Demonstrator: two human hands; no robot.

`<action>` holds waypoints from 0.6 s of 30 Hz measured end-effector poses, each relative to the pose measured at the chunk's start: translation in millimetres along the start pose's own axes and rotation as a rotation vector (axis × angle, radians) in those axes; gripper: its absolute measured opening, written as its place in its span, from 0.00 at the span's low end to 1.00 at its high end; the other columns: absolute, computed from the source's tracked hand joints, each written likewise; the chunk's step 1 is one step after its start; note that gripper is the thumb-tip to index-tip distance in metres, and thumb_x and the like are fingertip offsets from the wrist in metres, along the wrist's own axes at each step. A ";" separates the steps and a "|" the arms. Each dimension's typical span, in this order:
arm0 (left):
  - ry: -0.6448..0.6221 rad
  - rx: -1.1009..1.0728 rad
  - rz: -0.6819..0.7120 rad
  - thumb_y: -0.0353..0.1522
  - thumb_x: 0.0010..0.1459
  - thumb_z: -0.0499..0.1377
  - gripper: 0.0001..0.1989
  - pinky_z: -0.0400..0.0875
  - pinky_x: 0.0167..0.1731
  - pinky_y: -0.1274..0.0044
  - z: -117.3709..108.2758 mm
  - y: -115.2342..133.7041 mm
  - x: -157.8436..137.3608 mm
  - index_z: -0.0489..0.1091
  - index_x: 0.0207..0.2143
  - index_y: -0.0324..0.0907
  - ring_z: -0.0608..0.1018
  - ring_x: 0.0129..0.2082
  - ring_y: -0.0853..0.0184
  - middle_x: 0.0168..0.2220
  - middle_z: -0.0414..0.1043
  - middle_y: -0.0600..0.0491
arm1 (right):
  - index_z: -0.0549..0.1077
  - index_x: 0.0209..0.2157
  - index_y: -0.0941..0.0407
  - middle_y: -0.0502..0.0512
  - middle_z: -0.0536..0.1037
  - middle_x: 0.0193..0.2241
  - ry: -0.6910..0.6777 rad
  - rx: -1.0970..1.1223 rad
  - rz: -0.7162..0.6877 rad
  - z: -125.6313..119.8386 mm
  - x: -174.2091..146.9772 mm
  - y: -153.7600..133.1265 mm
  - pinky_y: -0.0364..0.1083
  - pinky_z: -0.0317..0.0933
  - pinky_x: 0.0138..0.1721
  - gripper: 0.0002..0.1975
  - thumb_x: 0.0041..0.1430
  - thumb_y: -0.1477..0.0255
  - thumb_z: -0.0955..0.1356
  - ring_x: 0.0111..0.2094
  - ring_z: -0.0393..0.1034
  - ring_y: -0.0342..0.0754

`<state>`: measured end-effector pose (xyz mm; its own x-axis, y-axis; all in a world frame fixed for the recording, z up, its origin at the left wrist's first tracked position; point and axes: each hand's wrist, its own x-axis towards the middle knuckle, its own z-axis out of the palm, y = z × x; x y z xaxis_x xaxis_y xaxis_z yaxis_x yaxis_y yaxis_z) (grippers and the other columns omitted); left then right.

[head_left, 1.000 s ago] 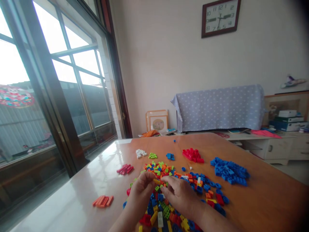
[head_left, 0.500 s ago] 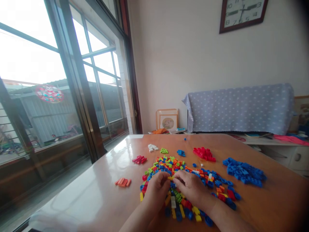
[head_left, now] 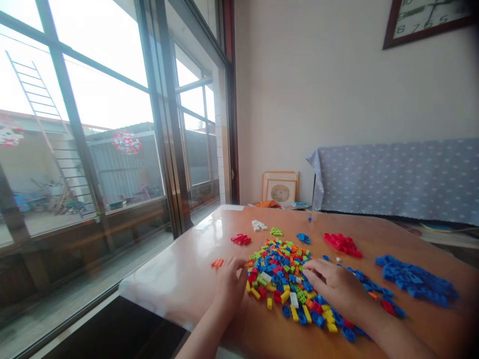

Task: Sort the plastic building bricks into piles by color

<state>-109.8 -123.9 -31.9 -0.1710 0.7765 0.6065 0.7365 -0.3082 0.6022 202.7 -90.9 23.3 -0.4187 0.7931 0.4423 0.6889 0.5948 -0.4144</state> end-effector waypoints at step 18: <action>-0.069 0.419 -0.236 0.37 0.63 0.57 0.20 0.64 0.54 0.70 -59.1 -46.8 2.9 0.74 0.55 0.39 0.74 0.53 0.55 0.52 0.74 0.41 | 0.78 0.41 0.49 0.53 0.85 0.40 0.297 0.036 0.217 45.7 -78.6 39.0 0.44 0.73 0.40 0.17 0.67 0.54 0.63 0.42 0.80 0.52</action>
<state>-183.5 -139.7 -27.7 -0.3317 0.8377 0.4338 0.8856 0.1180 0.4493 235.5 -124.0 -64.0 -0.0718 0.8317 0.5505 0.7194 0.4255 -0.5490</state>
